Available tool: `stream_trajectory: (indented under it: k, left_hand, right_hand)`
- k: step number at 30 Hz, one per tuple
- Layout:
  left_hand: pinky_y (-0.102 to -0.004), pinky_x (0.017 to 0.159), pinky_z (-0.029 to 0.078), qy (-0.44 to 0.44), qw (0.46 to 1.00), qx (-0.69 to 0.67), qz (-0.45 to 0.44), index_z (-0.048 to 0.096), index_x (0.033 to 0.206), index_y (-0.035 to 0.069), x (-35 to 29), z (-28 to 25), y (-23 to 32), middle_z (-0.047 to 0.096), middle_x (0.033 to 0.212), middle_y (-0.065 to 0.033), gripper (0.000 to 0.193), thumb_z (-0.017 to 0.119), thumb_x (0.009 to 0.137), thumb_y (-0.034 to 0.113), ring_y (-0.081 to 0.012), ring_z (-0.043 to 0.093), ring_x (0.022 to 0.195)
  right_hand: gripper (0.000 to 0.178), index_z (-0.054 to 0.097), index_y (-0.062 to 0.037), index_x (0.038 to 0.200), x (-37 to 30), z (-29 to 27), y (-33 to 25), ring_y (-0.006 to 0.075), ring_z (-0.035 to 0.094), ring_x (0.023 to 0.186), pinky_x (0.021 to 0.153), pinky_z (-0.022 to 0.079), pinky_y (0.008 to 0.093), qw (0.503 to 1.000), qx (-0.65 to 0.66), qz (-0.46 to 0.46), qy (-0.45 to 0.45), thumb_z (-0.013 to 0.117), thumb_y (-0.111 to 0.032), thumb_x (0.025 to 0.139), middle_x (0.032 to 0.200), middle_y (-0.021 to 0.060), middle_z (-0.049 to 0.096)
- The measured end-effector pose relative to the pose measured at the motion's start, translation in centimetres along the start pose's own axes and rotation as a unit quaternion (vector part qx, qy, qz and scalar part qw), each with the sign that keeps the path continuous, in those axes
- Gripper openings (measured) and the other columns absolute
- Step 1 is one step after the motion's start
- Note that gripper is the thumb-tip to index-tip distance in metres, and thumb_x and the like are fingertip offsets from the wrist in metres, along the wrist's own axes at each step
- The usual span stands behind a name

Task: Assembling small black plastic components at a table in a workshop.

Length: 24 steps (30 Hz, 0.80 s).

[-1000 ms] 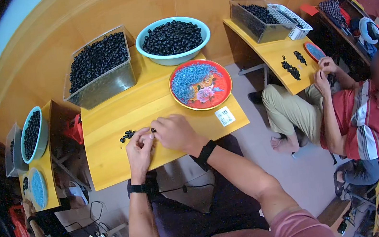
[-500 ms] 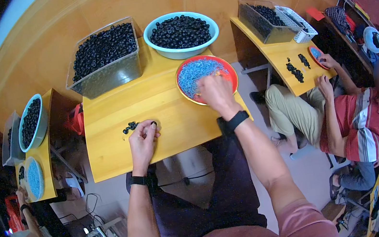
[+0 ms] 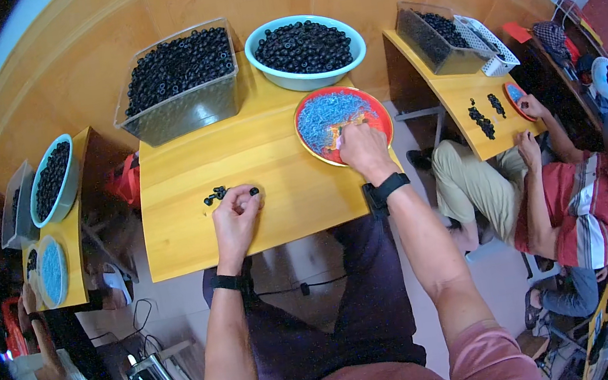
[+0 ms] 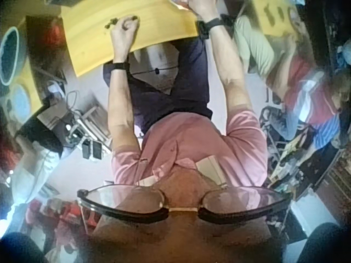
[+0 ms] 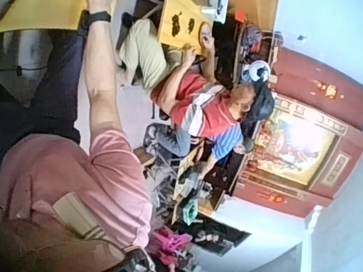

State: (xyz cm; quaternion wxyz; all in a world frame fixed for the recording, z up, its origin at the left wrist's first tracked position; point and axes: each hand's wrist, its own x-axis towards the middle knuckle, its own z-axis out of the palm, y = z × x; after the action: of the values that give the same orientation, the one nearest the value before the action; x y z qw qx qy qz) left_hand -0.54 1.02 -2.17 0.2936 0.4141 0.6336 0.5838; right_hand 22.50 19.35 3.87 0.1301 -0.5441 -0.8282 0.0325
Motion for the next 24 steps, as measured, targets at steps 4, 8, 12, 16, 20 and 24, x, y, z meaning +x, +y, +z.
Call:
stream_trajectory:
  k: [4, 8, 12, 16, 20, 24]
  left_hand:
    - [-0.0246, 0.069, 0.054, -0.005, 1.0, -0.012, 0.009, 0.068, 0.108, -0.004, -0.1, 0.3, 1.1, 0.075, 0.086, -0.0071, 0.019, 0.072, 0.092, 0.006, -0.0082, 0.068, 0.075]
    - [-0.0232, 0.073, 0.053, -0.013, 1.0, 0.004, -0.004, 0.066, 0.108, -0.004, -0.1, 0.2, 1.5, 0.072, 0.086, -0.0038, 0.018, 0.07, 0.093, 0.005, -0.0074, 0.066, 0.078]
    - [-0.0237, 0.071, 0.054, -0.006, 1.0, 0.009, -0.005, 0.067, 0.108, -0.004, -0.1, 0.3, 1.6, 0.073, 0.085, -0.0054, 0.018, 0.071, 0.092, 0.005, -0.0074, 0.066, 0.076]
    - [-0.024, 0.07, 0.054, 0.001, 1.0, 0.017, -0.002, 0.068, 0.106, -0.004, -0.3, 0.1, 1.6, 0.074, 0.084, -0.0068, 0.018, 0.072, 0.092, 0.005, -0.0074, 0.066, 0.074]
    - [-0.0228, 0.071, 0.052, -0.006, 1.0, 0.016, -0.008, 0.068, 0.105, -0.004, -0.2, 0.3, 2.0, 0.07, 0.082, -0.002, 0.016, 0.07, 0.092, 0.005, -0.006, 0.062, 0.074]
    - [-0.0228, 0.071, 0.052, -0.007, 1.0, 0.022, -0.007, 0.068, 0.105, -0.003, -0.2, 0.2, 2.0, 0.07, 0.083, -0.0019, 0.016, 0.071, 0.092, 0.005, -0.0059, 0.062, 0.074]
  right_hand:
    - [0.014, 0.073, -0.0017, 0.084, -0.6, -1.2, -0.3, 0.0404, 0.07, 0.085, 0.08, 0.055, 0.0502, 0.997, 0.069, 0.015, 0.019, 0.068, -0.015, 0.083, 0.085, 0.0238, 0.071]
    - [0.013, 0.071, 0.0, 0.08, -0.1, 1.2, 0.7, 0.0418, 0.069, 0.083, 0.079, 0.054, 0.0501, 0.994, 0.092, -0.041, 0.051, 0.066, -0.011, 0.084, 0.082, 0.0244, 0.07]
    - [0.011, 0.072, -0.0014, 0.082, 0.0, 1.3, 1.4, 0.0409, 0.069, 0.083, 0.079, 0.054, 0.0491, 0.996, 0.076, -0.045, 0.015, 0.064, -0.01, 0.085, 0.083, 0.023, 0.07]
    - [0.012, 0.072, -0.005, 0.083, -0.1, -1.5, 1.2, 0.0415, 0.069, 0.087, 0.08, 0.054, 0.0513, 0.991, 0.134, -0.004, 0.025, 0.062, -0.011, 0.088, 0.085, 0.0231, 0.07]
    - [0.012, 0.073, -0.0058, 0.087, 0.2, -2.4, 2.0, 0.0413, 0.069, 0.085, 0.08, 0.054, 0.0514, 0.992, 0.121, -0.014, 0.018, 0.064, -0.013, 0.087, 0.085, 0.0215, 0.071]
    - [0.013, 0.074, -0.0061, 0.092, 0.8, -0.9, 2.4, 0.0405, 0.069, 0.09, 0.082, 0.054, 0.0497, 0.995, 0.098, -0.025, 0.0, 0.065, -0.012, 0.087, 0.091, 0.021, 0.072]
